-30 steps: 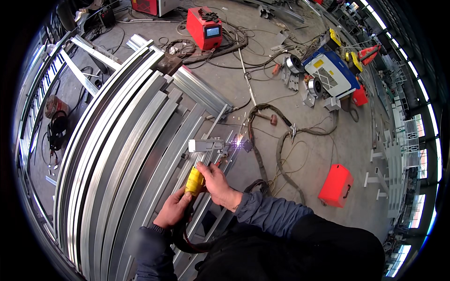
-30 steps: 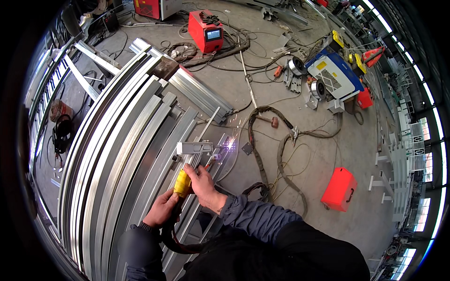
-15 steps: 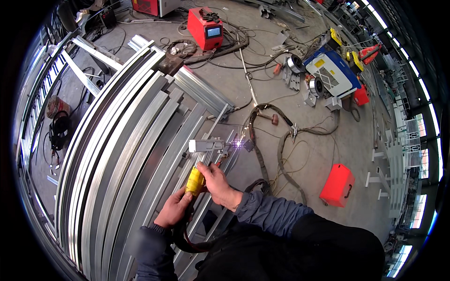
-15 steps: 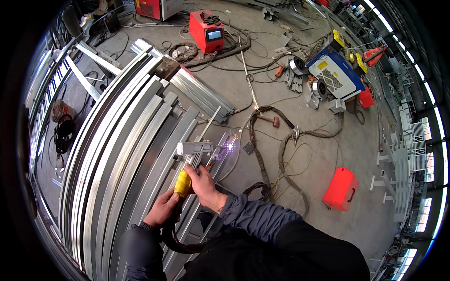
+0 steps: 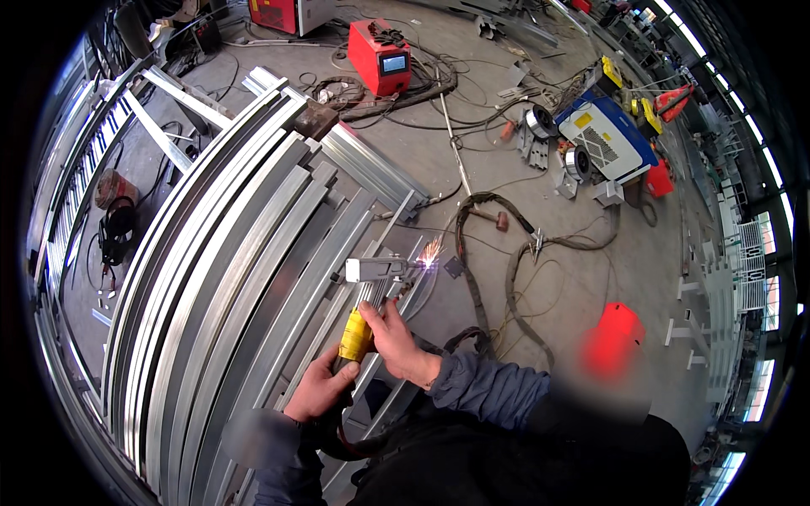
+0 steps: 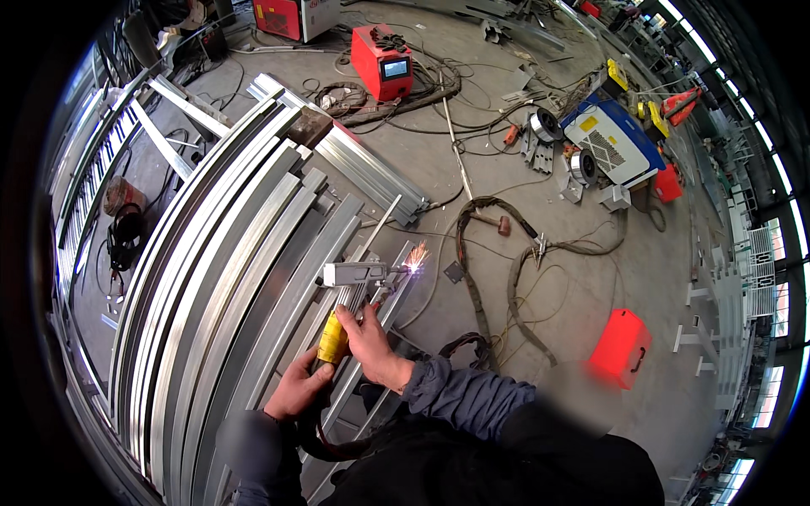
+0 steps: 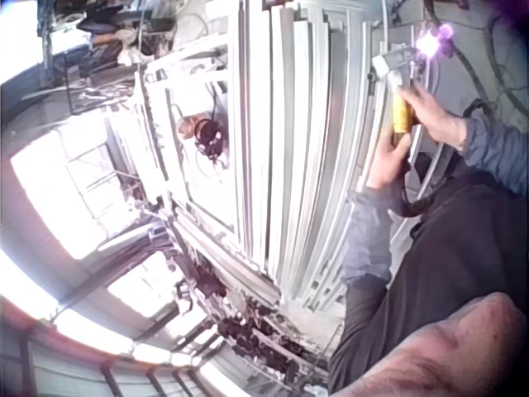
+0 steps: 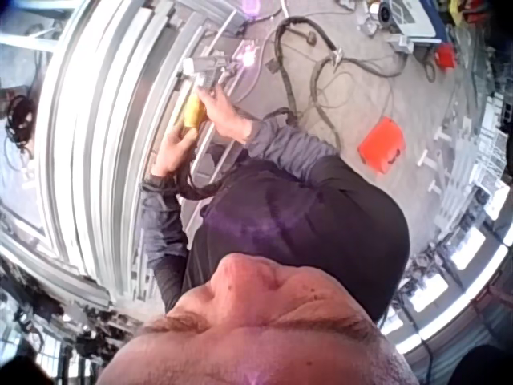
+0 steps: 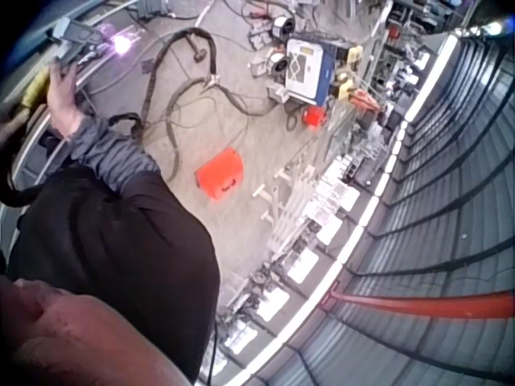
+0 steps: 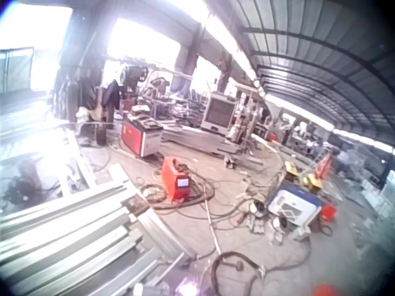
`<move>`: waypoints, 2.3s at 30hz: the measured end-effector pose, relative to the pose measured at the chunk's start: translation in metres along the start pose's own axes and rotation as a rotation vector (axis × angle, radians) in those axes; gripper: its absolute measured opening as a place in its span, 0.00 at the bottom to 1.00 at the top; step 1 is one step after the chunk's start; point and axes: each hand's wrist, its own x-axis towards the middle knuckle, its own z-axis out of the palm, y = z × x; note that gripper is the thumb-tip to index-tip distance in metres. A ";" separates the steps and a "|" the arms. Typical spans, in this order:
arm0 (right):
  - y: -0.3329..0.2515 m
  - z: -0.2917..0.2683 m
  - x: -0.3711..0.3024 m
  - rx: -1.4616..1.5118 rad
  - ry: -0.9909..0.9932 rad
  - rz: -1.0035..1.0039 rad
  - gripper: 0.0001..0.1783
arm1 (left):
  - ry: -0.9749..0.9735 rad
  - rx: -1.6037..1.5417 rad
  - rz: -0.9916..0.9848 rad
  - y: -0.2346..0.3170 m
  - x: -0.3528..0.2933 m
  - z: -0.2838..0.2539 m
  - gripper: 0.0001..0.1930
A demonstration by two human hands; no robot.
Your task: The person welds metal bars onto a frame using a handheld welding tool, then picks up and positions additional bars before welding them in place. The task involves repeated welding and repositioning of metal components in a workshop setting.
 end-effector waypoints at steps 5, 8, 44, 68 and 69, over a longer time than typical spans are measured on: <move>-0.025 -0.019 -0.031 -0.010 -0.189 -0.085 0.33 | 0.018 0.154 0.124 0.013 -0.015 0.034 0.43; -0.046 -0.028 -0.041 0.053 -0.259 -0.046 0.34 | 0.107 0.139 0.036 0.026 -0.023 0.059 0.42; -0.185 -0.066 -0.162 -1.484 -1.342 -0.443 0.33 | -0.265 -0.927 0.385 -0.214 -0.160 0.173 0.48; 0.146 -0.075 -0.044 -2.192 -0.959 -0.753 0.22 | 1.194 -1.101 -0.104 -0.585 -0.348 0.157 0.23; 0.149 -0.072 -0.046 -2.167 -0.961 -0.741 0.22 | 1.275 -1.112 -0.130 -0.595 -0.357 0.168 0.24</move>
